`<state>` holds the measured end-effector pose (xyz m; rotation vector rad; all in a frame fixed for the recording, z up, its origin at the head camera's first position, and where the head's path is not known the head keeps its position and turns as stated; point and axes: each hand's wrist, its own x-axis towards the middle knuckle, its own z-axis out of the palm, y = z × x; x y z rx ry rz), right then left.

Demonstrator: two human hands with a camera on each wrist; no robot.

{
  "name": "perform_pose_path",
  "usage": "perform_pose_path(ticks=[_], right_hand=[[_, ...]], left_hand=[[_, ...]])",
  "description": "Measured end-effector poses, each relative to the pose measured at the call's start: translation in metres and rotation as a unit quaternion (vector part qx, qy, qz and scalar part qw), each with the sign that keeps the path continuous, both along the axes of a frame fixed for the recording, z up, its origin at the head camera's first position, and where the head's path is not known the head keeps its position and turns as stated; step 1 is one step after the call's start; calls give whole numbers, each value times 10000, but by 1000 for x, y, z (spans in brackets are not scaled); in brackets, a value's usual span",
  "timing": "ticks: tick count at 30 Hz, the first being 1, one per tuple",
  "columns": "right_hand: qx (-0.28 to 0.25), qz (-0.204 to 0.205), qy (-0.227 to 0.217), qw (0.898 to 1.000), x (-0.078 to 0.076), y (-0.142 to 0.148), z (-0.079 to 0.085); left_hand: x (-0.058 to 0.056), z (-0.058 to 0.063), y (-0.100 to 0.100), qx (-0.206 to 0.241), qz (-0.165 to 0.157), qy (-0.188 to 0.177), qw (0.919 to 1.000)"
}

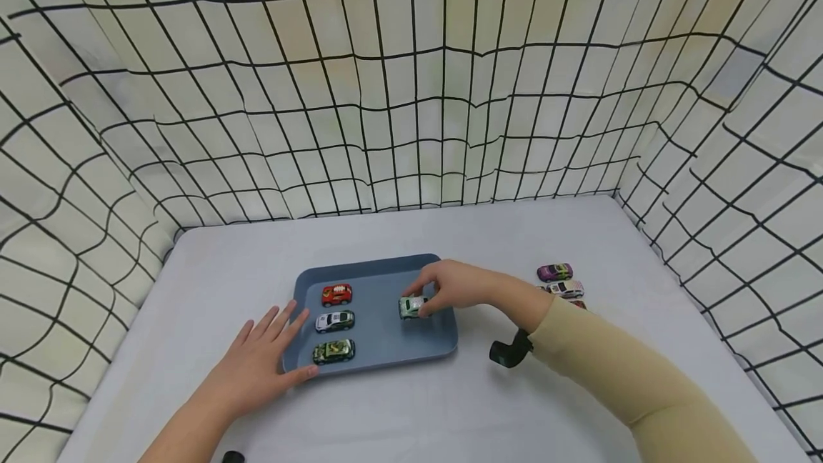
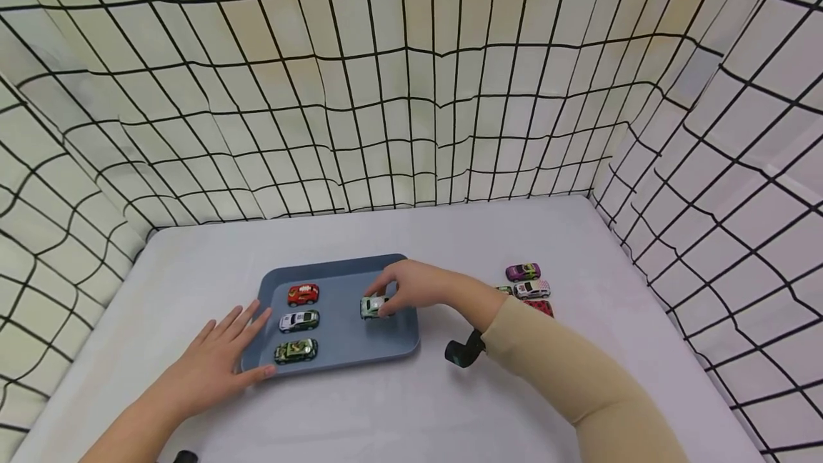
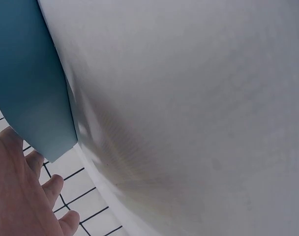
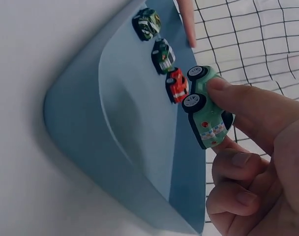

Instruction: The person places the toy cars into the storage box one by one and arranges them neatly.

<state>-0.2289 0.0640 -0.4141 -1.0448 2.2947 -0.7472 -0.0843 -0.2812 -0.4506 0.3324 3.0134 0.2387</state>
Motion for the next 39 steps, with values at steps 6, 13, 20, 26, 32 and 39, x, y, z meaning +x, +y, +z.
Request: perform_pose_path(ticks=[6, 13, 20, 26, 32, 39], right_hand=[[176, 171, 87, 9997, 4, -24, -6], [346, 467, 242, 9980, 11, -45, -14], [447, 587, 238, 9970, 20, -57, -20], [703, 625, 415, 9947, 25, -62, -25], [906, 640, 592, 9921, 31, -64, -23], [924, 809, 706, 9899, 33, -62, -24]], left_hand=[[-1, 3, -1, 40, 20, -18, 10000], [-4, 0, -2, 19, -10, 28, 10000], [-4, -1, -1, 34, -30, 31, 10000], [-4, -1, 0, 8, -30, 45, 10000], [-4, -2, 0, 2, -19, 26, 10000], [-1, -1, 1, 14, -5, 18, 10000]])
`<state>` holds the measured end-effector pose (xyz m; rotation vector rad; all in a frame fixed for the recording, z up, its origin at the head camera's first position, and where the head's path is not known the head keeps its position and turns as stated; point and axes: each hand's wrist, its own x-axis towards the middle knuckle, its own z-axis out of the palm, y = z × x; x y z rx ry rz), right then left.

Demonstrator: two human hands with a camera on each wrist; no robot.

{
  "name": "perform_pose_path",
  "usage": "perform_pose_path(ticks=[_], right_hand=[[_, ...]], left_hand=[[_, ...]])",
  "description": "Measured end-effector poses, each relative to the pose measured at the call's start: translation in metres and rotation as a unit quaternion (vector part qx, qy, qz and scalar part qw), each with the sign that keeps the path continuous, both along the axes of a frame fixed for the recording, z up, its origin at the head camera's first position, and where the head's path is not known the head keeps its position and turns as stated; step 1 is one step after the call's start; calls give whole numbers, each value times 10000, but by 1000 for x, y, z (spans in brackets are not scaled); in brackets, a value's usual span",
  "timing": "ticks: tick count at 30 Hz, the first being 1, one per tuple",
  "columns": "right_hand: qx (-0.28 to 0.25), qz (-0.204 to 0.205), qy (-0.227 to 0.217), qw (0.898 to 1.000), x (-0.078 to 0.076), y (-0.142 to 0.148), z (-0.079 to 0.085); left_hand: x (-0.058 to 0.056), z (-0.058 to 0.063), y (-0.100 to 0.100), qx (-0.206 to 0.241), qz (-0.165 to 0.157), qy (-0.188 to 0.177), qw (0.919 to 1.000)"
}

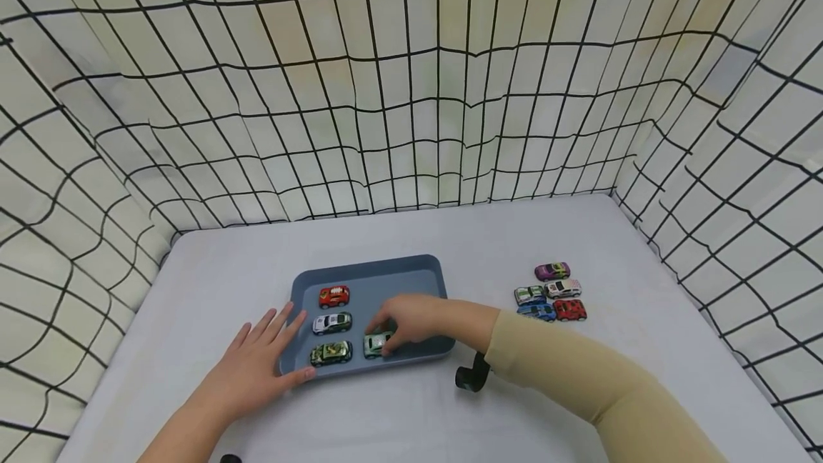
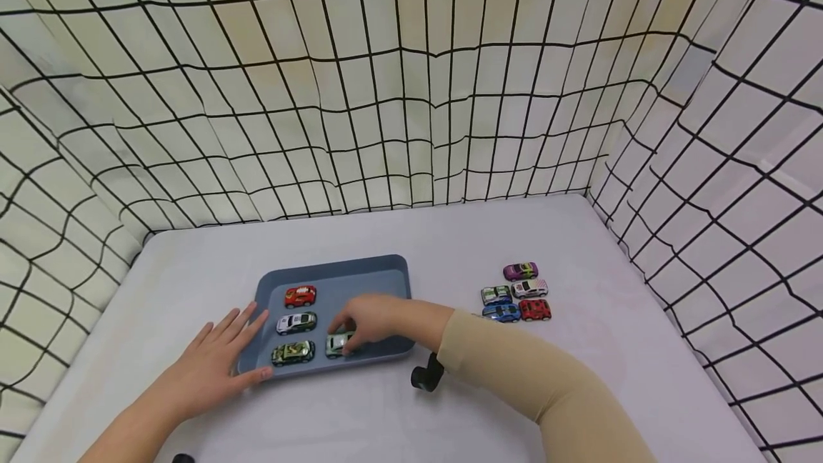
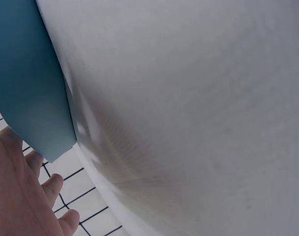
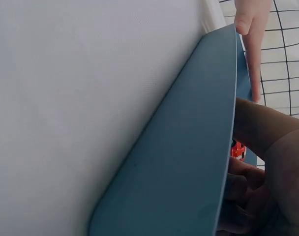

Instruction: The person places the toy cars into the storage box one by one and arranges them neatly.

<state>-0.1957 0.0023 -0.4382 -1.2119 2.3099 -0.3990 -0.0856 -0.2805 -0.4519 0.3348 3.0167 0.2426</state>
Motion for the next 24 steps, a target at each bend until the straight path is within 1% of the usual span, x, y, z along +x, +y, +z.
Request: perform_pose_path(ticks=[4, 10, 17, 24], right_hand=[[-86, 124, -31, 9999, -3, 5, -2], [-233, 189, -69, 9995, -8, 9, -4], [-252, 118, -27, 9996, -8, 10, -6], [-207, 161, 60, 9996, -8, 9, -6]], left_hand=[[0, 0, 1, -7, 1, 3, 10000], [1, 1, 1, -44, 32, 45, 10000], [1, 1, 1, -54, 29, 34, 10000], [0, 0, 2, -56, 45, 34, 10000]])
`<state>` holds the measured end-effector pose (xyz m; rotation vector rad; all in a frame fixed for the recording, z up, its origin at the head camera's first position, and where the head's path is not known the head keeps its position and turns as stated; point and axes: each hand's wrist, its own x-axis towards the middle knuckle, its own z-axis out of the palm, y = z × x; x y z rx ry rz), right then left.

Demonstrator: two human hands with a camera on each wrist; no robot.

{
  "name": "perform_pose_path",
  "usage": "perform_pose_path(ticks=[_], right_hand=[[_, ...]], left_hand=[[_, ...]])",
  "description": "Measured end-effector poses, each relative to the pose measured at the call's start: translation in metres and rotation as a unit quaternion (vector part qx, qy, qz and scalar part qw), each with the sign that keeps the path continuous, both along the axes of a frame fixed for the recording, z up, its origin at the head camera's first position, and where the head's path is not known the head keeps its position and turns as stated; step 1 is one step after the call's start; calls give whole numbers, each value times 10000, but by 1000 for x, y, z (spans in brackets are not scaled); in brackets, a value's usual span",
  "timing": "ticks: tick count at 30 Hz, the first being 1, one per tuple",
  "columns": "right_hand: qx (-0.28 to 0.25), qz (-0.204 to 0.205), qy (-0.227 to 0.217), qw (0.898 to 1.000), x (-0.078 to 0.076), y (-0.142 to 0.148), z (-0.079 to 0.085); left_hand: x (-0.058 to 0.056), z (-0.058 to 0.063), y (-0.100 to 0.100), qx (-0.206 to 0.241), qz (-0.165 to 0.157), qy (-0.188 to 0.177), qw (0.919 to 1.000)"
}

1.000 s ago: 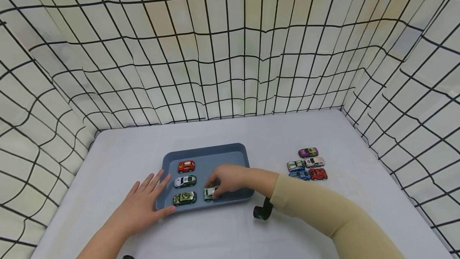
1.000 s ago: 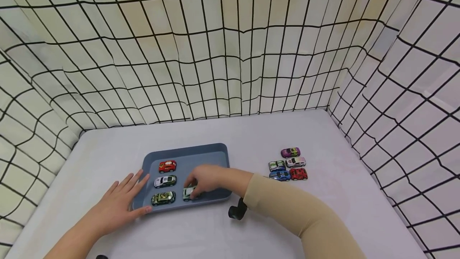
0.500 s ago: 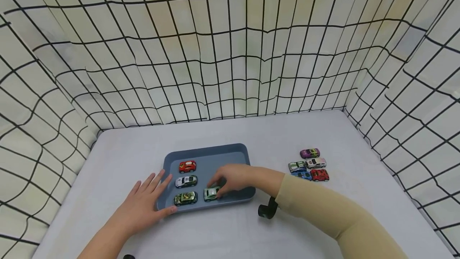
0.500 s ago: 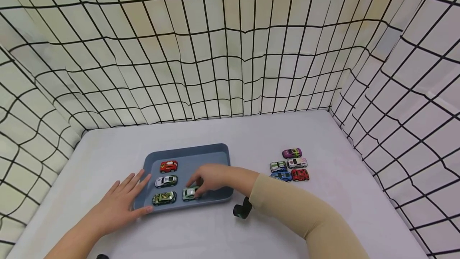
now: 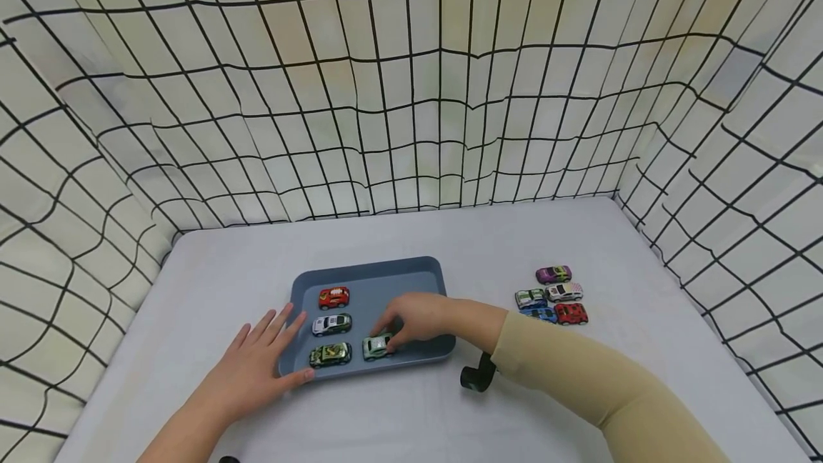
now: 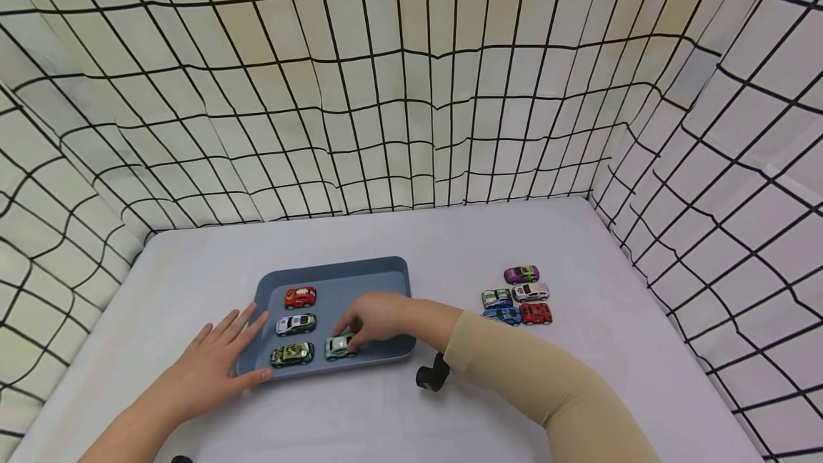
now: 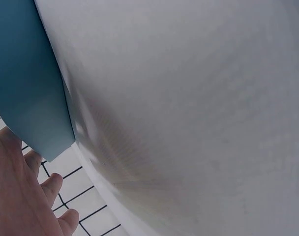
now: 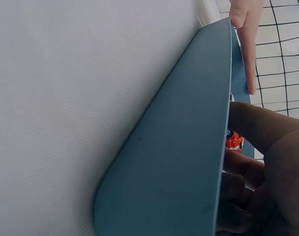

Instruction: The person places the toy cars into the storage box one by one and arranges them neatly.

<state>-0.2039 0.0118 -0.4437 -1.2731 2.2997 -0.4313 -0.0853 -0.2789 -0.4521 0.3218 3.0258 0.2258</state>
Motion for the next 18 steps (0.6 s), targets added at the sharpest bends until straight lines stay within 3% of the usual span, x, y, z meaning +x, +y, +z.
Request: perform_pose_path(ticks=[18], right_hand=[[-398, -300, -251, 9984, -7, 15, 12]], left_hand=[[0, -1, -1, 50, 14, 17, 10000]])
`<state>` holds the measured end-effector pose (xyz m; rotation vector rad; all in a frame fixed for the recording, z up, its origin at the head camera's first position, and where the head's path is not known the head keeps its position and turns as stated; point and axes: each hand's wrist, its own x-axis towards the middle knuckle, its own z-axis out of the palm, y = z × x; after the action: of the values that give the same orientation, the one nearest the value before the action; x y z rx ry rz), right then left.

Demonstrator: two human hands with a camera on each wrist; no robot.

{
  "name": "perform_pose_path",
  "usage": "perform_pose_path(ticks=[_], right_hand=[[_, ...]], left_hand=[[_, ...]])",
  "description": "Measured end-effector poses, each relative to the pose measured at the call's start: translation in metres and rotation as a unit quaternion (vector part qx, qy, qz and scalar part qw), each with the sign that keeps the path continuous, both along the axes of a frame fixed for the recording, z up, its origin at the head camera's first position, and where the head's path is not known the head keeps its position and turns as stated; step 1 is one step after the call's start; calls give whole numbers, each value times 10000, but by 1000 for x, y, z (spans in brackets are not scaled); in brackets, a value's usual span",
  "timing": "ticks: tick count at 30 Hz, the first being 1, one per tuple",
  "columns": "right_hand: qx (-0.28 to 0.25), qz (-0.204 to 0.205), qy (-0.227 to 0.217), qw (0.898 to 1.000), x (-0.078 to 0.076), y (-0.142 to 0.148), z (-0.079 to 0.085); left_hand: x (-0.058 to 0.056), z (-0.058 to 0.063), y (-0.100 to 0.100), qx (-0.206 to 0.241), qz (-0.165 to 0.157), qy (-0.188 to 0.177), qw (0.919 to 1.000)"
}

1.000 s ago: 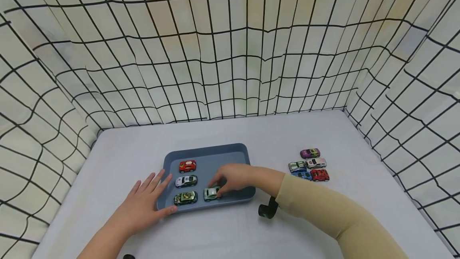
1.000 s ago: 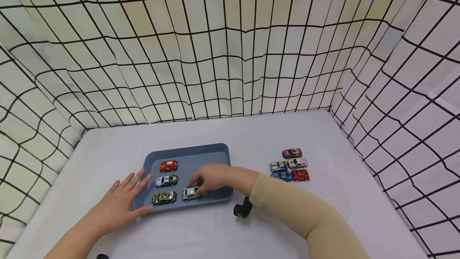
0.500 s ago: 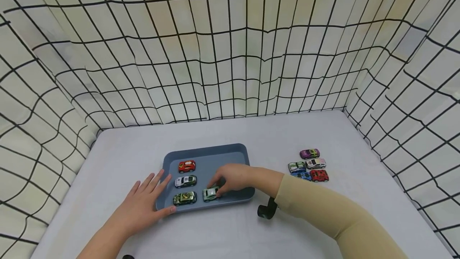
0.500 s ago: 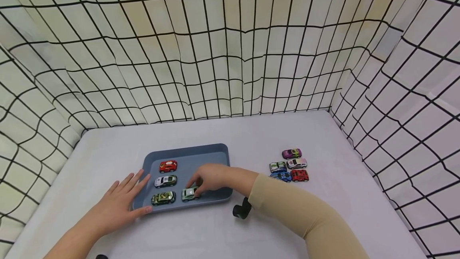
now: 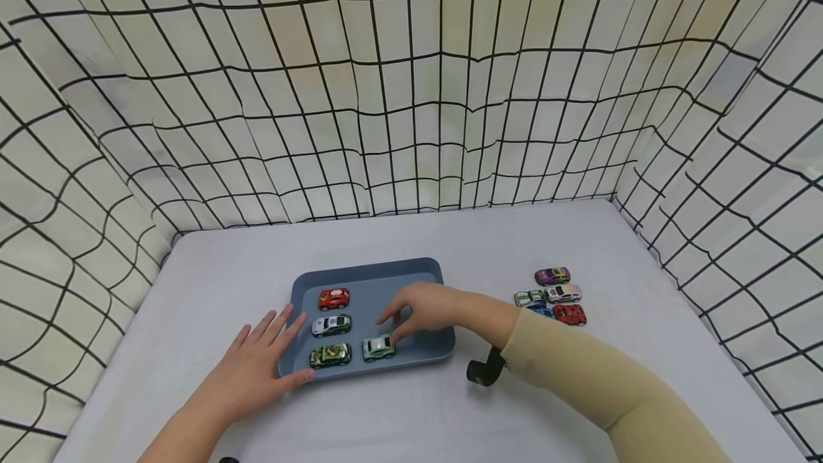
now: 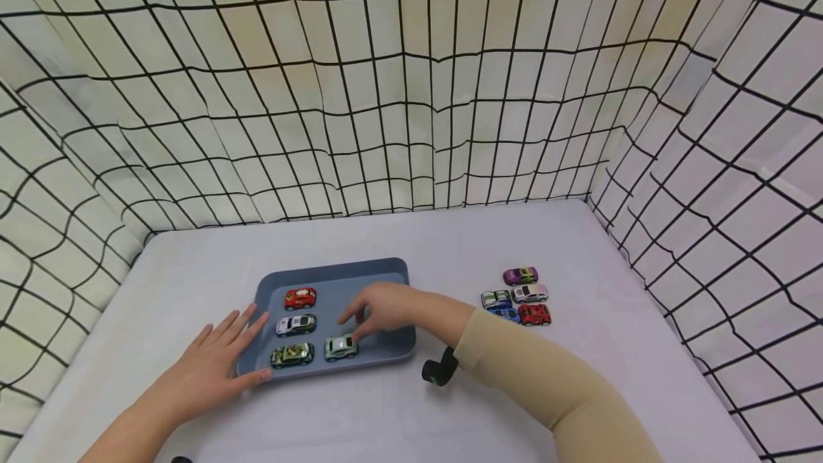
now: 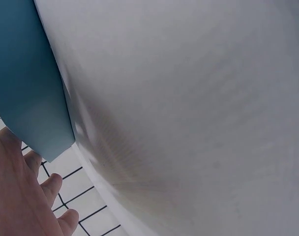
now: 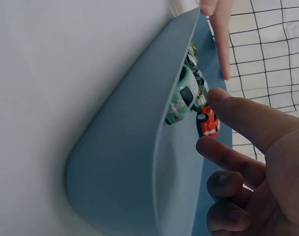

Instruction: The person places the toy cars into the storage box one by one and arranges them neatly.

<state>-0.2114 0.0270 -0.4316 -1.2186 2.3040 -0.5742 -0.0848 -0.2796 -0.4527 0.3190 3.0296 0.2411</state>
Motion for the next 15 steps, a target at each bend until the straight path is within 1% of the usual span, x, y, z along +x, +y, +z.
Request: perform_pose_path(ticks=[3, 8, 15], right_hand=[[-119, -2, -32, 9999, 0, 6, 2], [-183, -189, -114, 9996, 0, 22, 10], [-426, -486, -200, 9977, -6, 56, 19]], left_hand=[[1, 0, 0, 40, 4, 13, 10000], [2, -1, -1, 50, -10, -7, 10000], [3, 4, 0, 64, 0, 3, 10000]])
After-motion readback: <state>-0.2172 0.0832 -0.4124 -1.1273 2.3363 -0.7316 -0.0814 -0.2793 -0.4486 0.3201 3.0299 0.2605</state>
